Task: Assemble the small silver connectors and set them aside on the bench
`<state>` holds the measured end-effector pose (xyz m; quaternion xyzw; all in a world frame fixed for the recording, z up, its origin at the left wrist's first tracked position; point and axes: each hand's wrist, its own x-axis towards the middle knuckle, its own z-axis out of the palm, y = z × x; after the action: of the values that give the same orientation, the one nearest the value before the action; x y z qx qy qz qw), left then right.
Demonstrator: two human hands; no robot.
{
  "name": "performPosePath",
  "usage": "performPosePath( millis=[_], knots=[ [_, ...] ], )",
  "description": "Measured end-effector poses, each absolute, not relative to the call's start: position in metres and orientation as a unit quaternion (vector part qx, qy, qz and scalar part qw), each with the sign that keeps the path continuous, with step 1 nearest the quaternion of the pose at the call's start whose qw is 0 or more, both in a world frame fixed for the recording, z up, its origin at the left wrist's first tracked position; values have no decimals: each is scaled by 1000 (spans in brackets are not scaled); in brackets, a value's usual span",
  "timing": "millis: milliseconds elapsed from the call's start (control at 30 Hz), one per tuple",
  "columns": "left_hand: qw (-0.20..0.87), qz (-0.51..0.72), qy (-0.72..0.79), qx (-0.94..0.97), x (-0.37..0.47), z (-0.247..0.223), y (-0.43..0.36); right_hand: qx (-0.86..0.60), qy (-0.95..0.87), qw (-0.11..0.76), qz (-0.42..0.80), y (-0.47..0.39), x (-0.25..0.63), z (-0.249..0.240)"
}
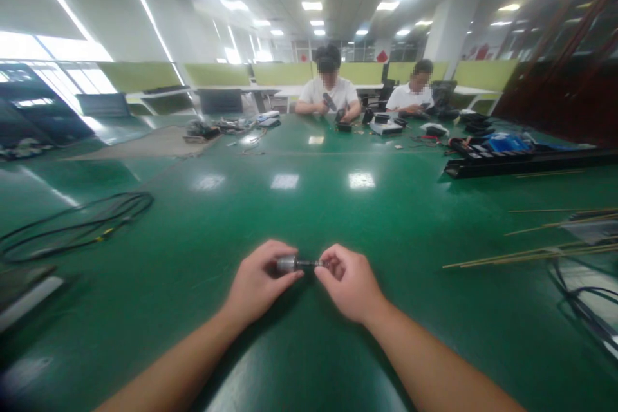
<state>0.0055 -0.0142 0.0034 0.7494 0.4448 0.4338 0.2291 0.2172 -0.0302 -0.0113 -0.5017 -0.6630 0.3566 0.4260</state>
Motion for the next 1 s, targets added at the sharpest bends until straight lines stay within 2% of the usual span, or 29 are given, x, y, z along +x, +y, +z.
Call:
performPosePath(
  millis=[1000],
  knots=[
    [211,445,485,723,5,6,-12,-502,-646,444,367,-26,222,-14]
  ],
)
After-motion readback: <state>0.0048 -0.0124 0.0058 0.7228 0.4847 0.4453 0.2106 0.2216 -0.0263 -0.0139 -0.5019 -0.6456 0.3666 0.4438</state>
